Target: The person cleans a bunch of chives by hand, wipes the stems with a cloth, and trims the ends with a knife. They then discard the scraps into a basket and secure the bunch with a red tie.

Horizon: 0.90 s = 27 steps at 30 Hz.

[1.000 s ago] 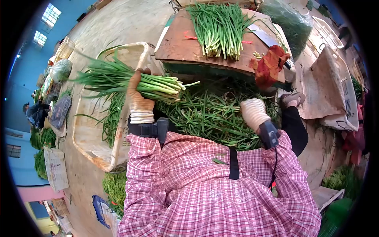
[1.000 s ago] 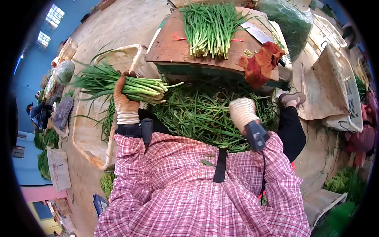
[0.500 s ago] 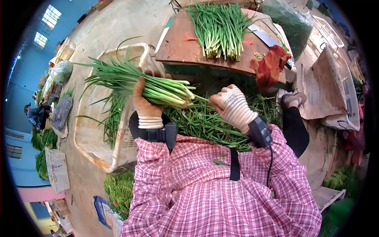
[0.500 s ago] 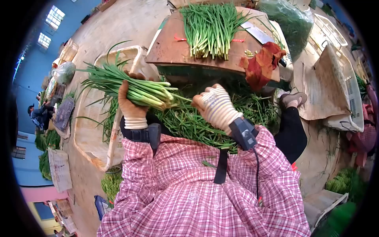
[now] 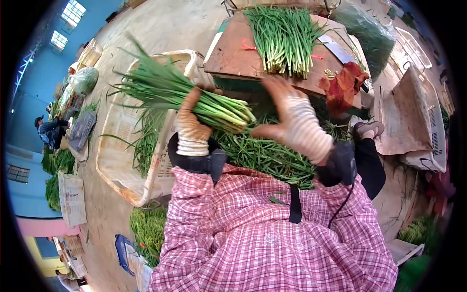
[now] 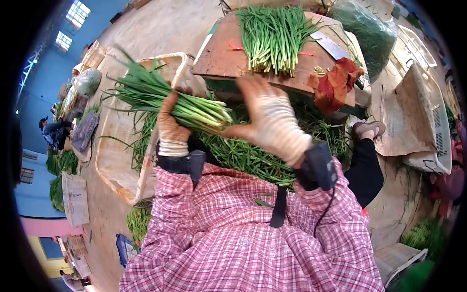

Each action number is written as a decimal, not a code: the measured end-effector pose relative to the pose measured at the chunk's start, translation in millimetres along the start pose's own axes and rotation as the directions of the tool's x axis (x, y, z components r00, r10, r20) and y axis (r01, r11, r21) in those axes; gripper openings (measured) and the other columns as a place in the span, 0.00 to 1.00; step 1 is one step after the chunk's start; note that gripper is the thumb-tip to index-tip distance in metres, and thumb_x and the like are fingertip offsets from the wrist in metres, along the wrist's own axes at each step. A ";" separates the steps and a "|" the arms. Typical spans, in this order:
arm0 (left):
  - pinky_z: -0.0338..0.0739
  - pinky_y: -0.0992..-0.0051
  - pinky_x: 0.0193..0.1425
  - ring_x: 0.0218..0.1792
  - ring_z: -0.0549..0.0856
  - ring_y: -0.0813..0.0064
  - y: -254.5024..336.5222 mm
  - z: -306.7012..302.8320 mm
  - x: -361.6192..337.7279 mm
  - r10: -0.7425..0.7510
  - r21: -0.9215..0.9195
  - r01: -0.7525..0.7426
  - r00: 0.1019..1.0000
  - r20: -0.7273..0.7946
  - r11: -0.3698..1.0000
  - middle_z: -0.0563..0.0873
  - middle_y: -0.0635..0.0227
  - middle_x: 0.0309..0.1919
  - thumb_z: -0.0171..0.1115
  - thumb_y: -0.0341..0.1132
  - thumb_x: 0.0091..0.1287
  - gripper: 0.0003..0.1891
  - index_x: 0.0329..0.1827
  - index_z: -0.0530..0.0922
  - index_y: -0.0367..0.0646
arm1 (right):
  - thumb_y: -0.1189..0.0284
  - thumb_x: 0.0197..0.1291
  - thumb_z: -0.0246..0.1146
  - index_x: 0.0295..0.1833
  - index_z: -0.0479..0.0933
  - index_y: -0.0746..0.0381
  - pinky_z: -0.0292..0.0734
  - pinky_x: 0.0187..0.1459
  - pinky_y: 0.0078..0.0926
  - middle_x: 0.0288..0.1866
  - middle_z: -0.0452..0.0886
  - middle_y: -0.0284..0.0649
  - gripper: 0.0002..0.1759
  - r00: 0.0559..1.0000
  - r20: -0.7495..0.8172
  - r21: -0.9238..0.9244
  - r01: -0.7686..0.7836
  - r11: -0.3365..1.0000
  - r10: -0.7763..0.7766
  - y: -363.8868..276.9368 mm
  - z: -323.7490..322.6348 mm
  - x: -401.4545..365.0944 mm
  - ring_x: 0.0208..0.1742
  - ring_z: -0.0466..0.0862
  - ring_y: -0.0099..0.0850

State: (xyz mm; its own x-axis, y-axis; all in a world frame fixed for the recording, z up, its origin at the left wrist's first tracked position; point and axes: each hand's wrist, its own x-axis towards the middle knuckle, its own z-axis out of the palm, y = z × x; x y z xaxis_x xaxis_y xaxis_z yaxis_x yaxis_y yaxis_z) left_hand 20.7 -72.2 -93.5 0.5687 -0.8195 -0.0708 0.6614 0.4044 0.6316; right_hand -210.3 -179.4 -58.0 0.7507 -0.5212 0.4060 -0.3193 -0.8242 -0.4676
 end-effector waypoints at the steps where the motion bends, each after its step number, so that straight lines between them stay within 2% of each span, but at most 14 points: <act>1: 0.83 0.54 0.62 0.55 0.86 0.60 -10.7 6.6 -1.0 -0.004 -0.011 0.004 0.999 0.047 1.000 0.88 0.58 0.51 0.71 0.35 0.68 0.14 0.52 0.82 0.41 | 0.42 0.40 0.79 0.77 0.62 0.66 0.55 0.78 0.51 0.77 0.67 0.57 0.63 0.999 0.039 -0.052 0.038 0.998 -0.036 -10.8 6.0 9.6 0.81 0.62 0.53; 4: 0.80 0.61 0.66 0.58 0.85 0.63 -26.6 29.5 -13.9 0.019 -0.078 -0.010 0.992 0.121 0.997 0.87 0.60 0.55 0.72 0.34 0.67 0.19 0.58 0.80 0.39 | 0.44 0.33 0.83 0.77 0.59 0.66 0.53 0.78 0.56 0.77 0.66 0.58 0.69 0.972 0.237 -0.088 0.023 0.996 -0.001 -16.7 31.9 23.2 0.81 0.61 0.55; 7: 0.78 0.61 0.70 0.60 0.84 0.63 -35.3 33.8 -14.1 0.139 -0.008 -0.140 0.977 0.165 0.990 0.86 0.60 0.57 0.73 0.34 0.66 0.23 0.62 0.79 0.38 | 0.57 0.36 0.85 0.75 0.65 0.61 0.69 0.70 0.47 0.60 0.82 0.57 0.58 0.939 0.319 0.364 -0.246 0.898 0.127 -6.6 53.1 22.8 0.68 0.78 0.55; 10: 0.76 0.61 0.72 0.62 0.83 0.60 -29.8 27.0 -21.2 0.124 -0.053 -0.115 0.972 0.200 0.992 0.85 0.57 0.58 0.69 0.32 0.67 0.23 0.64 0.77 0.37 | 0.65 0.47 0.79 0.64 0.72 0.62 0.83 0.50 0.43 0.50 0.85 0.56 0.38 0.988 0.119 0.475 -0.142 0.869 0.097 -14.2 69.9 15.7 0.50 0.87 0.53; 13: 0.75 0.55 0.74 0.65 0.81 0.55 1.3 31.1 -46.3 0.200 -0.049 -0.194 0.934 0.297 0.980 0.81 0.53 0.63 0.65 0.34 0.70 0.27 0.71 0.70 0.39 | 0.68 0.51 0.73 0.56 0.74 0.62 0.83 0.46 0.45 0.44 0.85 0.53 0.27 0.994 0.075 0.387 0.046 0.921 -0.081 -40.0 50.7 30.5 0.45 0.87 0.54; 16: 0.64 0.46 0.80 0.76 0.69 0.52 35.2 37.6 -75.3 0.404 0.103 -0.492 0.802 0.440 0.865 0.69 0.64 0.77 0.67 0.45 0.70 0.42 0.84 0.55 0.56 | 0.67 0.51 0.74 0.54 0.75 0.61 0.83 0.43 0.45 0.42 0.85 0.51 0.25 0.939 -0.131 0.330 0.343 0.879 -0.317 -67.1 40.2 42.3 0.44 0.87 0.51; 19: 0.65 0.48 0.78 0.77 0.67 0.57 54.9 5.1 -107.2 0.138 0.374 -0.272 0.927 0.348 0.887 0.69 0.62 0.77 0.70 0.57 0.67 0.46 0.83 0.58 0.55 | 0.66 0.51 0.74 0.50 0.78 0.61 0.83 0.41 0.44 0.41 0.85 0.49 0.21 0.936 -0.093 0.301 0.352 0.886 -0.340 -70.6 41.6 58.3 0.43 0.87 0.50; 20: 0.72 0.55 0.73 0.73 0.73 0.60 60.6 14.1 -127.4 -0.095 0.644 -0.030 0.983 0.158 0.765 0.73 0.61 0.74 0.70 0.54 0.68 0.42 0.82 0.62 0.51 | 0.66 0.51 0.74 0.50 0.78 0.61 0.83 0.42 0.43 0.41 0.85 0.48 0.21 0.942 -0.066 0.291 0.333 0.897 -0.328 -72.0 41.8 61.3 0.44 0.87 0.50; 21: 0.76 0.65 0.69 0.65 0.81 0.64 76.7 10.4 -143.0 -0.272 0.995 -0.017 0.961 0.043 0.096 0.81 0.61 0.66 0.70 0.43 0.69 0.36 0.77 0.68 0.42 | 0.65 0.53 0.72 0.45 0.79 0.60 0.83 0.40 0.43 0.39 0.85 0.47 0.17 0.953 -0.029 0.259 0.300 0.918 -0.303 -74.6 44.3 61.1 0.42 0.87 0.50; 22: 0.78 0.74 0.64 0.59 0.83 0.73 69.2 21.4 -160.4 -0.444 0.958 0.090 0.895 0.041 0.271 0.85 0.63 0.59 0.72 0.31 0.67 0.28 0.70 0.76 0.35 | 0.66 0.52 0.72 0.45 0.79 0.59 0.83 0.38 0.44 0.37 0.85 0.48 0.16 0.934 -0.085 0.274 0.357 0.893 -0.347 -76.0 45.2 58.9 0.40 0.87 0.50; 24: 0.80 0.70 0.64 0.58 0.85 0.73 98.1 85.2 -180.0 -0.734 0.925 0.309 0.677 -0.050 0.222 0.86 0.57 0.59 0.70 0.25 0.65 0.28 0.70 0.75 0.30 | 0.69 0.53 0.71 0.44 0.79 0.60 0.83 0.36 0.43 0.35 0.84 0.47 0.14 0.930 0.032 0.237 0.349 0.907 -0.367 -83.4 54.0 55.8 0.38 0.88 0.50; 25: 0.78 0.68 0.68 0.60 0.86 0.67 117.6 109.1 -186.0 -0.718 0.932 0.221 0.694 0.058 0.288 0.86 0.53 0.59 0.73 0.28 0.63 0.31 0.70 0.74 0.29 | 0.71 0.55 0.69 0.45 0.81 0.61 0.85 0.38 0.43 0.36 0.87 0.48 0.12 0.917 0.105 0.229 0.353 0.907 -0.384 -90.3 53.4 52.2 0.40 0.89 0.47; 26: 0.75 0.65 0.72 0.63 0.84 0.61 122.3 118.2 -199.5 -0.469 0.816 0.120 0.861 0.198 0.565 0.86 0.49 0.59 0.79 0.31 0.57 0.37 0.70 0.73 0.28 | 0.72 0.57 0.66 0.46 0.82 0.62 0.86 0.39 0.42 0.38 0.89 0.50 0.12 0.898 0.180 0.224 0.359 0.906 -0.401 -97.0 52.2 47.0 0.42 0.91 0.45; 27: 0.70 0.64 0.76 0.70 0.77 0.58 122.5 127.7 -192.9 -0.285 0.849 -0.058 0.928 0.239 0.525 0.78 0.45 0.67 0.83 0.35 0.49 0.52 0.77 0.62 0.29 | 0.73 0.57 0.67 0.49 0.83 0.63 0.87 0.39 0.41 0.38 0.89 0.49 0.14 0.884 0.251 0.198 0.352 0.915 -0.394 -103.1 50.8 40.6 0.43 0.92 0.44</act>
State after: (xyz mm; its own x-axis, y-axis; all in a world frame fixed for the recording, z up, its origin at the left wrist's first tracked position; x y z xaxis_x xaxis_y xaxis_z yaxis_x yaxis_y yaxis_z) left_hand -70.4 83.7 96.1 0.2222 -0.9731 -0.0614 -0.1012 -0.0856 0.9912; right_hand -117.5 -104.3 -33.2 0.9346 -0.0806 0.3466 0.0863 -0.8937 -0.4403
